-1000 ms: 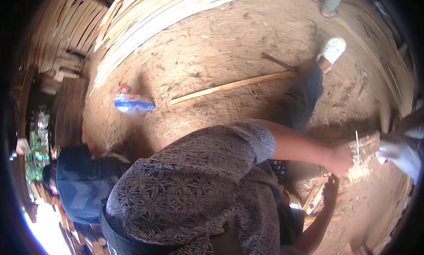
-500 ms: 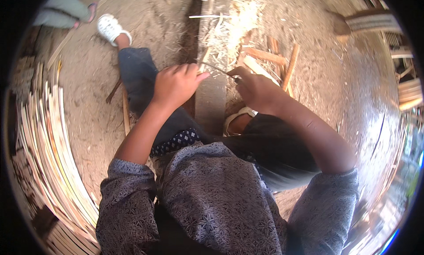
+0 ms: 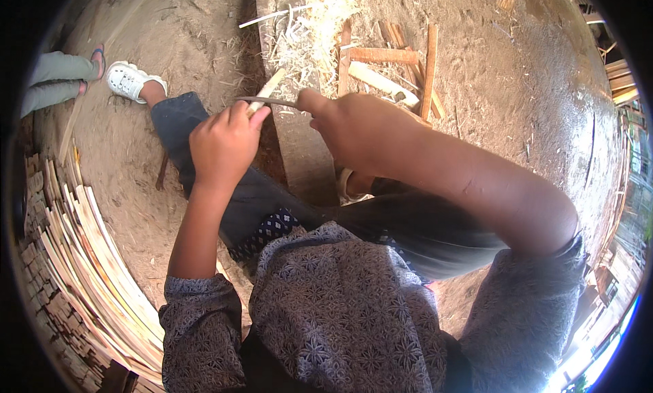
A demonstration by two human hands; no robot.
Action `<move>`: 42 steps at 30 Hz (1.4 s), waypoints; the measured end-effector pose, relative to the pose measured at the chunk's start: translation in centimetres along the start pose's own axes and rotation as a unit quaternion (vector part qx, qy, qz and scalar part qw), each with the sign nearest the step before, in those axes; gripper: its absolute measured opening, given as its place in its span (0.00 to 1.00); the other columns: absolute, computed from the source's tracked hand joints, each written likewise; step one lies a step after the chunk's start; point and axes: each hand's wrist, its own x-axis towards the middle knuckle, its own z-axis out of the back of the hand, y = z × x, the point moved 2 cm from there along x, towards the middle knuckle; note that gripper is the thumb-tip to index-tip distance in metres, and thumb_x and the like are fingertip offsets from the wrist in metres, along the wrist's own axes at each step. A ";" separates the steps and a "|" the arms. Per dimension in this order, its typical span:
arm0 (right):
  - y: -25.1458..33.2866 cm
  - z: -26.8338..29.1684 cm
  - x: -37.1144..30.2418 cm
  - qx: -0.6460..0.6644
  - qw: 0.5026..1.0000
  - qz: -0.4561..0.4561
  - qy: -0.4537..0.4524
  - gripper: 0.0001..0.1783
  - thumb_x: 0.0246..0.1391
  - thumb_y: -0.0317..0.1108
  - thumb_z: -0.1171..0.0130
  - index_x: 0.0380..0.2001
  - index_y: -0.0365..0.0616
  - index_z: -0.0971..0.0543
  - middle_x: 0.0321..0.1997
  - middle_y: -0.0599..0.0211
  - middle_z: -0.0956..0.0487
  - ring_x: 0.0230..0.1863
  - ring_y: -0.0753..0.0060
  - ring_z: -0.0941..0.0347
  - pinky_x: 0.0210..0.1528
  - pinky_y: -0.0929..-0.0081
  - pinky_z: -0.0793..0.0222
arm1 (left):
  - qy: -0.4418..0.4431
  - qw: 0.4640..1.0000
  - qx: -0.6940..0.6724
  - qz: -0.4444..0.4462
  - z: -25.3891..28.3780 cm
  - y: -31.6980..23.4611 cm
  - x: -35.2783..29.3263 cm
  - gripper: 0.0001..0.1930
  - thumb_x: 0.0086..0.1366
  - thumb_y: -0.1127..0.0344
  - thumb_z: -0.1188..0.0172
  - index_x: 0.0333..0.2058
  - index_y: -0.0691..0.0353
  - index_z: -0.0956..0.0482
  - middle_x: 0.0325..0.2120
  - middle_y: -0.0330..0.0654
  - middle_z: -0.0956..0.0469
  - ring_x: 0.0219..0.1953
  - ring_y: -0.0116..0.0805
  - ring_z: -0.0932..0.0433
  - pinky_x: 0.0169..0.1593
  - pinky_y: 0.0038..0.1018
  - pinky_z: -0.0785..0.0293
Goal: The person sits on the ground and uses a curved knife to shave and shape a small piece of light-colored wood. They hold the wood in one hand and the knife in the other, repeatedly scraping the surface to remove thin shavings.
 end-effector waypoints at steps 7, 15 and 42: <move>-0.8 0.6 4.0 -0.064 0.997 -0.036 0.034 0.25 0.66 0.33 0.44 0.61 0.35 0.34 0.21 0.54 0.22 0.29 0.47 0.17 0.33 0.54 0.22 | 0.049 0.999 0.006 0.000 0.5 0.3 1.1 0.18 0.68 0.49 0.35 0.27 0.55 0.23 0.18 0.40 0.21 0.21 0.42 0.18 0.26 0.35 0.23; -8.9 -5.0 7.9 -0.003 0.998 -0.060 -0.032 0.18 0.69 0.33 0.48 0.59 0.43 0.30 0.25 0.50 0.18 0.29 0.43 0.18 0.31 0.51 0.26 | 0.061 0.998 0.007 -0.023 0.0 -1.3 2.5 0.17 0.69 0.50 0.35 0.28 0.55 0.24 0.20 0.40 0.20 0.22 0.41 0.18 0.26 0.36 0.24; -8.4 -3.1 5.9 0.150 0.981 -0.114 -0.037 0.16 0.71 0.35 0.49 0.59 0.46 0.30 0.27 0.49 0.18 0.33 0.45 0.18 0.39 0.51 0.26 | 0.049 0.997 0.048 -0.044 0.1 1.0 3.5 0.17 0.66 0.49 0.33 0.29 0.54 0.25 0.19 0.36 0.22 0.21 0.38 0.20 0.25 0.34 0.25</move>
